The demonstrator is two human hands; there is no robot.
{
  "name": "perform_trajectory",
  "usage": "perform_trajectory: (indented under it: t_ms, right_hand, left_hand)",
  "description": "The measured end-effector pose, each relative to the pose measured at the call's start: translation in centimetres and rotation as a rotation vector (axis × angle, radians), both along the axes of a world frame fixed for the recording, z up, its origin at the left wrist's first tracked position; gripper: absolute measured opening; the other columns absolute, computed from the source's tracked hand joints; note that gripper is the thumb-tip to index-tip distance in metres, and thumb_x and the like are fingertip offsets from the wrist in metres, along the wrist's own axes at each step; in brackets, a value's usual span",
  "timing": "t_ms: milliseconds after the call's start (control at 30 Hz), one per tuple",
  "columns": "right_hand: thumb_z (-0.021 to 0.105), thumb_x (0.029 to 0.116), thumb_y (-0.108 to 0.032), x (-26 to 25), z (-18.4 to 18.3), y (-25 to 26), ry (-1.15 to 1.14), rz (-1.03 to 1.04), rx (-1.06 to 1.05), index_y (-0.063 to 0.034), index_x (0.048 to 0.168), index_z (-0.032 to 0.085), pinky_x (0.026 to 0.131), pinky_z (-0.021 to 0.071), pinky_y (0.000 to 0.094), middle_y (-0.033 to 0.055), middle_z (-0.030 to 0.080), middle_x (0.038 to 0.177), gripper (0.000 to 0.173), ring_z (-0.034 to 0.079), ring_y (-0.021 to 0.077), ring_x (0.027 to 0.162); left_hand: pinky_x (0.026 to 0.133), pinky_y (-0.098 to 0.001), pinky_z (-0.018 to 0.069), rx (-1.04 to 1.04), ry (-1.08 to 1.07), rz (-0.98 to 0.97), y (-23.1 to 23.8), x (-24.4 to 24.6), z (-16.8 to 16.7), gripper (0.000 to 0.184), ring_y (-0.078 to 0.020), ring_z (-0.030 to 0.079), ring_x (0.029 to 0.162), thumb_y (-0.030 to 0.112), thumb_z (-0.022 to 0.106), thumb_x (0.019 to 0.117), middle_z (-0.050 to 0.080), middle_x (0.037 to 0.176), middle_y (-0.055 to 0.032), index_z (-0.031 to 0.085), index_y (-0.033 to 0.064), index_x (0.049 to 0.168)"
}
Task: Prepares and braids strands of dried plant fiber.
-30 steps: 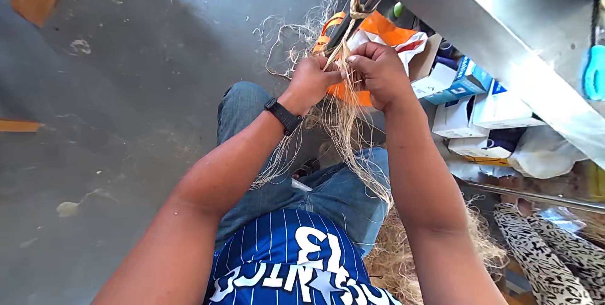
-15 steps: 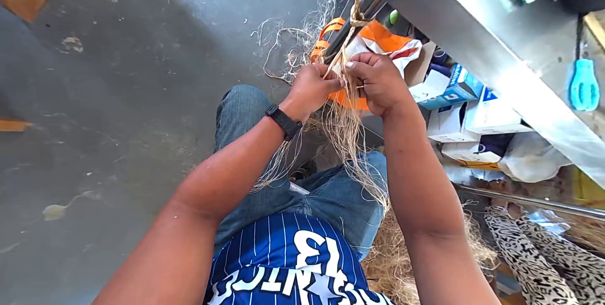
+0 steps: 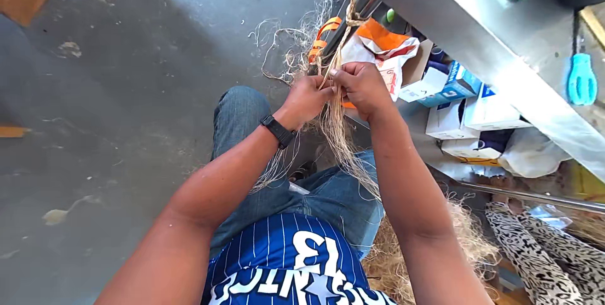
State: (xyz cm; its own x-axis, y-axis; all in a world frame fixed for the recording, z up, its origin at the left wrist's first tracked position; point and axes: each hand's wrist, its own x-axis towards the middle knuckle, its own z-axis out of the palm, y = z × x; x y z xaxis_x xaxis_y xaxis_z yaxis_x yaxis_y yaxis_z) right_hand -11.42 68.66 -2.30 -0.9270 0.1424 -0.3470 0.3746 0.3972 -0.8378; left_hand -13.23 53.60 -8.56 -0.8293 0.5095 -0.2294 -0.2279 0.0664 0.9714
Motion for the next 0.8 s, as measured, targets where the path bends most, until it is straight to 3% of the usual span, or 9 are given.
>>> perform_trajectory:
  t_ms: [100, 233, 367, 433, 500, 533, 600, 667, 800]
  right_hand:
    - [0.065, 0.0993, -0.017, 0.5, -0.9, -0.3, 0.044, 0.010, -0.026, -0.0025, 0.096, 0.069, 0.069, 0.0571, 0.0321, 0.0057, 0.068, 0.081, 0.015, 0.066, 0.0128, 0.072]
    - [0.061, 0.1021, -0.014, 1.6, -1.4, -0.4, 0.059, -0.029, -0.100, -0.0025, 0.109, 0.067, 0.070, 0.0563, 0.0298, 0.0056, 0.067, 0.088, 0.015, 0.064, 0.0120, 0.075]
    - [0.053, 0.1067, -0.013, 3.0, -2.0, -1.0, 0.095, -0.044, -0.168, 0.0003, 0.112, 0.061, 0.074, 0.0593, 0.0314, 0.0076, 0.071, 0.087, 0.017, 0.069, 0.0148, 0.077]
    - [0.052, 0.1074, -0.017, 4.3, -2.2, -1.7, 0.090, -0.019, -0.046, -0.0012, 0.109, 0.062, 0.071, 0.0605, 0.0345, 0.0066, 0.072, 0.084, 0.019, 0.070, 0.0157, 0.073]
    - [0.054, 0.1048, -0.024, 5.8, -2.5, -2.5, 0.080, 0.018, 0.187, -0.0062, 0.100, 0.064, 0.066, 0.0530, 0.0415, 0.0049, 0.064, 0.079, 0.021, 0.063, 0.0179, 0.070]
    - [0.056, 0.1028, -0.027, 6.7, -2.6, -3.1, 0.086, 0.034, 0.298, -0.0080, 0.096, 0.065, 0.067, 0.0508, 0.0466, 0.0064, 0.062, 0.081, 0.022, 0.061, 0.0211, 0.073]
    - [0.060, 0.0998, -0.026, 8.8, -2.8, -4.7, 0.135, 0.051, 0.491, -0.0088, 0.100, 0.072, 0.078, 0.0555, 0.0510, 0.0106, 0.063, 0.103, 0.021, 0.065, 0.0265, 0.092]
    - [0.062, 0.0979, -0.022, 10.8, -3.9, -6.5, 0.294, 0.043, 0.710, -0.0100, 0.100, 0.075, 0.074, 0.0604, 0.0485, 0.0137, 0.064, 0.114, 0.018, 0.068, 0.0296, 0.096]
    - [0.059, 0.0971, -0.011, 12.0, -5.8, -7.2, 0.474, 0.039, 0.901, -0.0089, 0.099, 0.075, 0.070, 0.0592, 0.0430, 0.0155, 0.063, 0.114, 0.017, 0.067, 0.0301, 0.096]
  left_hand:
    - [0.074, -0.0350, 0.0527, 0.023, 0.003, -0.042, -0.5, 0.5, -0.2, 0.017, -0.0112, 0.063, 0.078, 0.024, 0.068, 0.0991, 0.069, 0.087, -0.0026, 0.072, 0.0066, 0.101]
    - [0.046, -0.0220, 0.0346, 0.080, -0.104, -0.013, -2.6, 0.5, 0.1, 0.019, -0.0058, 0.040, 0.052, 0.024, 0.062, 0.1033, 0.056, 0.076, 0.0019, 0.066, 0.0087, 0.114]
    - [0.039, -0.0193, 0.0271, 0.125, -0.220, 0.037, -3.9, -0.2, 0.3, 0.014, -0.0055, 0.032, 0.044, 0.024, 0.053, 0.1075, 0.041, 0.062, 0.0052, 0.060, 0.0133, 0.101]
    - [0.039, -0.0188, 0.0262, 0.155, -0.255, 0.042, -3.9, 0.0, 0.8, 0.018, -0.0051, 0.032, 0.044, 0.026, 0.049, 0.1095, 0.041, 0.063, 0.0053, 0.061, 0.0137, 0.105]
    - [0.038, -0.0181, 0.0282, 0.185, -0.253, 0.041, -3.8, 0.4, 0.9, 0.020, -0.0052, 0.034, 0.044, 0.026, 0.050, 0.1094, 0.045, 0.066, 0.0039, 0.064, 0.0115, 0.111]
    - [0.038, -0.0179, 0.0277, 0.199, -0.246, 0.050, -3.6, 0.7, 0.9, 0.018, -0.0050, 0.034, 0.044, 0.025, 0.054, 0.1079, 0.047, 0.067, 0.0036, 0.065, 0.0107, 0.110]
    - [0.038, -0.0173, 0.0270, 0.206, -0.250, 0.072, -3.0, 1.1, 0.9, 0.015, -0.0037, 0.034, 0.044, 0.026, 0.061, 0.1048, 0.051, 0.070, 0.0028, 0.064, 0.0108, 0.104]
    - [0.039, -0.0174, 0.0290, 0.215, -0.277, 0.088, -2.5, 1.5, 1.2, 0.017, -0.0031, 0.036, 0.045, 0.027, 0.063, 0.1033, 0.060, 0.076, 0.0006, 0.065, 0.0100, 0.106]
    - [0.039, -0.0178, 0.0295, 0.181, -0.269, 0.097, -1.8, 1.7, 1.2, 0.017, -0.0035, 0.038, 0.046, 0.023, 0.067, 0.1012, 0.068, 0.088, -0.0031, 0.067, 0.0084, 0.111]
